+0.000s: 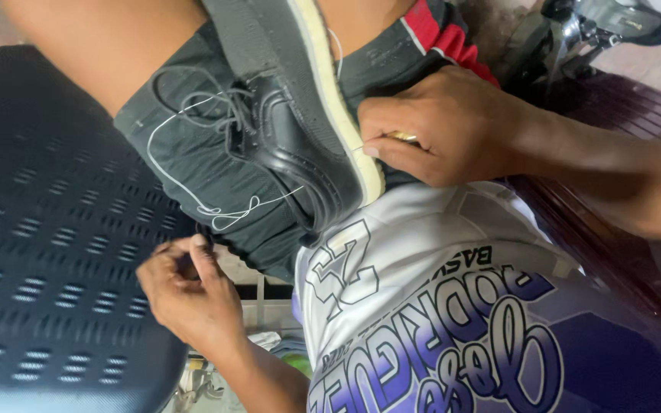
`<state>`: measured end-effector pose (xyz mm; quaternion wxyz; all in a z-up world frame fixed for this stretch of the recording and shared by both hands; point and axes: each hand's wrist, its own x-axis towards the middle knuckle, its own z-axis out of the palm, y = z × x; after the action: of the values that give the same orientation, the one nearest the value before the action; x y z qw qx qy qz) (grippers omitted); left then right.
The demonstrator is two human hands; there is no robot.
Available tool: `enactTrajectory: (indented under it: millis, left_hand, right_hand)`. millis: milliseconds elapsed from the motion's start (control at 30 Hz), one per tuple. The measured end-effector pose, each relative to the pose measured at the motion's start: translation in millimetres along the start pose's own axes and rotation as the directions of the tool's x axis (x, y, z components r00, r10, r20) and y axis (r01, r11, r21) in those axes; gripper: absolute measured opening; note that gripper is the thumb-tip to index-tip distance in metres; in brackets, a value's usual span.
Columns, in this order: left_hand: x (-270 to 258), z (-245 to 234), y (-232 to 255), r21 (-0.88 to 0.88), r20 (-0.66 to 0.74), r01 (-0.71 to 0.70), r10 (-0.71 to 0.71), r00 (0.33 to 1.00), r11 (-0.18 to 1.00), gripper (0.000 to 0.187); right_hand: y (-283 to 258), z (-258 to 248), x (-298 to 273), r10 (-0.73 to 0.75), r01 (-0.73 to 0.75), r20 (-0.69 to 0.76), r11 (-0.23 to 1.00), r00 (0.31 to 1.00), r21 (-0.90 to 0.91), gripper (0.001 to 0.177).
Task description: The person sews the sole of a black shoe using a needle and white thread. They repeatedly push the needle through the shoe's sole and pull the thread tight, working along the edge of the sole.
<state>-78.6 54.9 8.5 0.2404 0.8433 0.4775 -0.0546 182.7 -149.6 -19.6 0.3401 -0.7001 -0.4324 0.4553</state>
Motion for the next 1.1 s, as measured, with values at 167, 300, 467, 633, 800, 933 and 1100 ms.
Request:
enactTrajectory:
  millis: [167,300,467,633,800,933,1100]
  left_hand:
    - [8.8,-7.0,46.9,-0.094,-0.034,-0.409,0.408,0.913,0.908,0.012]
    - [26.4,19.8,67.6,-0.351,0.386,-0.286,0.416,0.823,0.892,0.015]
    - [26.0,29.1,52.9,-0.568,0.376,-0.131,0.398,0.837,0.812,0.007]
    - [18.0,31.6,29.2,-0.881,0.455,0.469,0.164,0.875,-0.056,0.011]
    - [16.2,50.2,41.3,-0.808,0.438,0.377,0.035,0.898,0.452,0.015]
    - [23.6,45.4,52.3,-0.495,0.466,0.07,0.197,0.863,0.866,0.022]
    - [41.8,42.1,58.7,-0.541,0.478,-0.113,0.415,0.774,0.833,0.015]
  right_hand:
    - [1.4,-0.2,1.5,-0.05,0.05,-0.018,0.999,0.999,0.009,0.009]
    - [1.0,3.8,2.1,-0.002,0.001,-0.009,1.0,1.0,-0.032,0.011]
    - [4.3,7.3,-7.6,-0.055,0.052,-0.072,0.998,0.996,-0.044,0.008]
    - [1.8,7.0,-3.7,-0.09,0.083,-0.085,0.993,0.992,-0.087,0.013]
    - [-3.8,2.3,1.5,-0.075,0.068,-0.037,0.985,0.996,-0.157,0.017]
    - [-6.7,0.4,4.1,-0.095,0.089,-0.021,0.974,0.995,-0.209,0.016]
    - [-8.5,2.3,3.1,-0.122,0.116,-0.009,0.962,0.992,-0.248,0.016]
